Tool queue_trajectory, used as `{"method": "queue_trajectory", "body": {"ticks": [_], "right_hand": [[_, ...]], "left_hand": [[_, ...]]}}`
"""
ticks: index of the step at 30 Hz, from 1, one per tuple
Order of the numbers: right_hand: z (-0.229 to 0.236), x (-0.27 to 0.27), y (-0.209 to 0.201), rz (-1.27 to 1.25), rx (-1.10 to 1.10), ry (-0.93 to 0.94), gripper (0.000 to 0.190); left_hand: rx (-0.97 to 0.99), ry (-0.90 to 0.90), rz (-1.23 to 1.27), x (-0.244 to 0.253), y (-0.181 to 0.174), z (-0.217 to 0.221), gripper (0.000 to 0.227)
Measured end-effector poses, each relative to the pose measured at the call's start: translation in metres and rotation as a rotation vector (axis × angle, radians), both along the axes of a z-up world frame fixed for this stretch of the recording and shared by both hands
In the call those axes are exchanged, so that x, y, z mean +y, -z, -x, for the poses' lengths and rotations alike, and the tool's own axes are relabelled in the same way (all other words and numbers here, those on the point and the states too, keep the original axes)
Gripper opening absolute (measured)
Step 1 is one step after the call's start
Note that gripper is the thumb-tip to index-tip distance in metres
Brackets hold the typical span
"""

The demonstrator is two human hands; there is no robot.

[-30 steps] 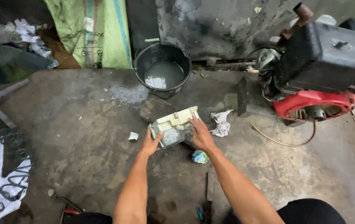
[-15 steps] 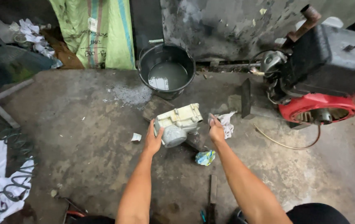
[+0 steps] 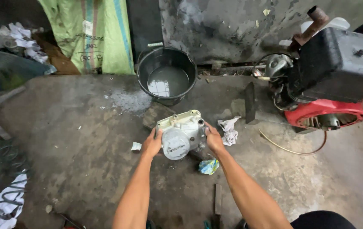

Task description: The person scrubs a silver metal part with a small brush while it rests on a wooden block. They dip the brush into a black bucket of water to rinse it and continue scrubbing the object's surface.

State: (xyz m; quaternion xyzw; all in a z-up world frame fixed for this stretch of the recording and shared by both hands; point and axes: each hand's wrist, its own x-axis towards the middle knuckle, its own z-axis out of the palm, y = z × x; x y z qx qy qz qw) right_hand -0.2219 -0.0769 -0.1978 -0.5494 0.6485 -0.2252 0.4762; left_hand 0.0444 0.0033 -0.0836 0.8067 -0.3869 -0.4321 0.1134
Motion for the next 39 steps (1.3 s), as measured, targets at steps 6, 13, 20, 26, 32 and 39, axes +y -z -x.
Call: {"method": "queue_trajectory", "body": {"ticks": [6, 13, 20, 26, 32, 39], "right_hand": [[-0.008, 0.003, -0.017, -0.045, -0.135, 0.081, 0.045], [-0.040, 0.018, -0.059, -0.126, -0.269, 0.235, 0.044], [-0.037, 0.006, 0.042, -0.170, -0.236, 0.414, 0.037], [-0.051, -0.004, 0.097, -0.140, -0.454, 0.513, 0.040], [-0.043, 0.004, 0.039, -0.284, -0.527, 0.476, 0.043], [-0.006, -0.031, 0.064, 0.038, -0.344, 0.384, 0.025]], "left_hand": [[0.059, -0.073, -0.054, -0.018, -0.031, 0.007, 0.083], [0.069, 0.029, -0.148, -0.049, -0.014, -0.005, 0.100], [-0.061, 0.147, -0.143, -0.090, 0.019, -0.033, 0.102], [-0.068, 0.180, -0.079, -0.104, 0.022, -0.026, 0.093], [-0.257, 0.059, 0.088, -0.086, 0.032, 0.019, 0.089], [-0.758, -0.112, 0.752, -0.070, 0.088, 0.048, 0.075]]}}
